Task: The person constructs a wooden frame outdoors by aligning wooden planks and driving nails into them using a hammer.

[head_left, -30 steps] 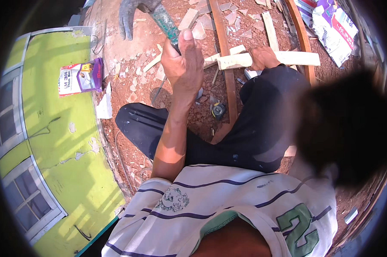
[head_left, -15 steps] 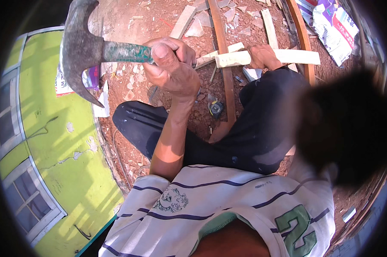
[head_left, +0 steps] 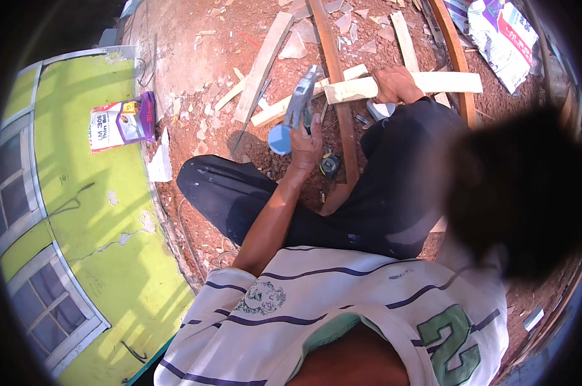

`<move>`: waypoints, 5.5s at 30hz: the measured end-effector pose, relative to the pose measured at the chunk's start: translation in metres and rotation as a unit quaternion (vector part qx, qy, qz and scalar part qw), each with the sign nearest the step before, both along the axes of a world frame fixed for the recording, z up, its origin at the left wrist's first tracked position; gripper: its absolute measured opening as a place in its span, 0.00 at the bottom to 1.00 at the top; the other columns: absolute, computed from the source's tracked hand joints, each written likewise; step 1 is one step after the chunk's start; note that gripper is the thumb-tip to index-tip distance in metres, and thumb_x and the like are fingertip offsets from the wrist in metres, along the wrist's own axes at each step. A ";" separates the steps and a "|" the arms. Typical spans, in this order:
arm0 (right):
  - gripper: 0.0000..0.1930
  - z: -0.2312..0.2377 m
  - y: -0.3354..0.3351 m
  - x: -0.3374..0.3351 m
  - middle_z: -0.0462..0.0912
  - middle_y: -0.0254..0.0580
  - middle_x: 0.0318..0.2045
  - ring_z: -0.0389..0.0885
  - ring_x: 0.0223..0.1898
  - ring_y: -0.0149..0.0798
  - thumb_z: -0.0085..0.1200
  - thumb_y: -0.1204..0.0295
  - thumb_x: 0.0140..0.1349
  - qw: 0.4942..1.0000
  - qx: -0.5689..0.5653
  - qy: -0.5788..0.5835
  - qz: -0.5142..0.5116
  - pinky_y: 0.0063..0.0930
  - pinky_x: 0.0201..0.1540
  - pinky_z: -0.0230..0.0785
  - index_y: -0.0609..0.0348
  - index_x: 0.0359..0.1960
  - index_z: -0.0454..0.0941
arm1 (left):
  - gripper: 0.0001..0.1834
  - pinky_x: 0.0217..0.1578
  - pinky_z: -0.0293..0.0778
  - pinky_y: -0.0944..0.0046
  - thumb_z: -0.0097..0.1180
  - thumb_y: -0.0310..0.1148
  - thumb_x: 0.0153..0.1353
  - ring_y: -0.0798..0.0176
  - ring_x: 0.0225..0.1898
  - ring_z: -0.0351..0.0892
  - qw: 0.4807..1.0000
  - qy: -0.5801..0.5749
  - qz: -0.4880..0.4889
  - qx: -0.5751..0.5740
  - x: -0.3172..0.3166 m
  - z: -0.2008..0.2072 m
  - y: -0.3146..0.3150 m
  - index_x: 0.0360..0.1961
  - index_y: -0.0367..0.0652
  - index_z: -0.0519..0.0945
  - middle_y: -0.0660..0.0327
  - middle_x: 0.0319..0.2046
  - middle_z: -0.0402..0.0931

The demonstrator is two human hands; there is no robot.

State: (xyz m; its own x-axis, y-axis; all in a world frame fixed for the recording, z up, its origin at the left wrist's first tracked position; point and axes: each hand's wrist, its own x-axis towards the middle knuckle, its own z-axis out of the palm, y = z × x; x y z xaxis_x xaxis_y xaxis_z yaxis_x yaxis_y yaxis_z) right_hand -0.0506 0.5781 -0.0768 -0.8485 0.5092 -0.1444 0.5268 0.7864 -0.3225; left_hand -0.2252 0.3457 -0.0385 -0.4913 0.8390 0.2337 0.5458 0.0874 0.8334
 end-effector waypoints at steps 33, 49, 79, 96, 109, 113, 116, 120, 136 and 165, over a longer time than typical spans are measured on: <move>0.25 -0.030 0.025 0.014 0.87 0.56 0.35 0.86 0.40 0.56 0.65 0.55 0.49 0.996 -0.023 -0.085 -0.008 0.48 0.44 0.77 0.58 0.45 0.80 | 0.25 0.24 0.70 0.57 0.51 0.48 0.73 0.62 0.19 0.72 0.992 -0.106 0.064 -0.026 0.008 0.133 0.069 0.28 0.36 0.74 0.58 0.16 0.71; 0.21 -0.030 0.009 0.007 0.86 0.56 0.33 0.86 0.39 0.57 0.62 0.56 0.51 0.998 0.028 0.039 0.037 0.49 0.43 0.77 0.58 0.40 0.81 | 0.25 0.29 0.71 0.44 0.52 0.47 0.72 0.35 0.25 0.78 0.982 0.003 0.020 -0.189 0.002 0.012 0.001 0.31 0.31 0.77 0.37 0.21 0.76; 0.28 0.031 -0.123 0.155 0.74 0.56 0.54 0.77 0.54 0.55 0.65 0.69 0.59 0.889 -0.038 0.243 -0.385 0.48 0.58 0.70 0.61 0.60 0.71 | 0.17 0.18 0.64 0.66 0.61 0.41 0.67 0.71 0.16 0.69 0.934 -0.217 0.035 -0.282 -0.044 -0.013 0.040 0.26 0.41 0.75 0.68 0.17 0.71; 0.16 0.052 -0.301 0.441 0.86 0.52 0.40 0.86 0.40 0.49 0.56 0.67 0.63 0.483 0.198 0.061 -0.851 0.39 0.48 0.76 0.65 0.48 0.79 | 0.11 0.17 0.67 0.67 0.58 0.34 0.67 0.71 0.18 0.73 0.887 -0.367 0.132 -0.247 -0.090 0.000 -0.048 0.30 0.40 0.75 0.66 0.20 0.75; 0.19 0.055 -0.251 0.581 0.84 0.54 0.39 0.84 0.43 0.51 0.54 0.62 0.64 0.468 0.322 0.040 -0.822 0.43 0.49 0.74 0.66 0.46 0.79 | 0.10 0.17 0.67 0.67 0.57 0.33 0.66 0.71 0.18 0.73 0.889 -0.341 0.188 -0.240 -0.105 0.027 -0.097 0.30 0.40 0.75 0.65 0.20 0.75; 0.21 0.024 -0.171 0.631 0.83 0.58 0.45 0.81 0.50 0.57 0.59 0.65 0.57 0.678 0.220 -0.155 -0.684 0.48 0.52 0.74 0.60 0.51 0.77 | 0.09 0.17 0.67 0.67 0.57 0.33 0.66 0.71 0.18 0.73 0.888 -0.332 0.213 -0.234 -0.110 0.037 -0.110 0.30 0.40 0.75 0.65 0.20 0.75; 0.23 -0.006 -0.141 0.684 0.80 0.54 0.55 0.78 0.58 0.55 0.53 0.68 0.61 0.671 0.112 -0.272 -0.681 0.58 0.59 0.68 0.56 0.60 0.72 | 0.09 0.17 0.67 0.67 0.57 0.33 0.66 0.71 0.18 0.73 0.880 -0.343 0.229 -0.235 -0.106 0.040 -0.120 0.31 0.40 0.75 0.65 0.21 0.75; 0.26 -0.024 -0.140 0.674 0.77 0.45 0.62 0.73 0.65 0.49 0.46 0.72 0.65 0.624 0.043 -0.307 -0.718 0.72 0.63 0.54 0.50 0.67 0.66 | 0.09 0.16 0.67 0.67 0.56 0.32 0.66 0.71 0.18 0.73 0.878 -0.339 0.238 -0.240 -0.104 0.043 -0.119 0.31 0.40 0.75 0.65 0.21 0.75; 0.26 0.072 -0.050 0.423 0.74 0.53 0.53 0.73 0.55 0.54 0.55 0.74 0.62 0.739 0.404 -0.012 -0.539 0.50 0.62 0.63 0.54 0.63 0.68 | 0.07 0.16 0.67 0.68 0.56 0.31 0.66 0.71 0.18 0.73 0.894 -0.379 0.163 -0.177 -0.077 -0.017 -0.032 0.31 0.40 0.75 0.64 0.21 0.75; 0.23 0.060 0.179 0.118 0.72 0.55 0.57 0.74 0.60 0.55 0.61 0.62 0.67 0.315 -0.398 0.691 -0.514 0.60 0.54 0.81 0.63 0.56 0.70 | 0.01 0.14 0.64 0.72 0.53 0.28 0.64 0.75 0.18 0.68 0.875 -0.427 0.164 -0.157 -0.068 0.025 0.053 0.34 0.44 0.76 0.68 0.24 0.70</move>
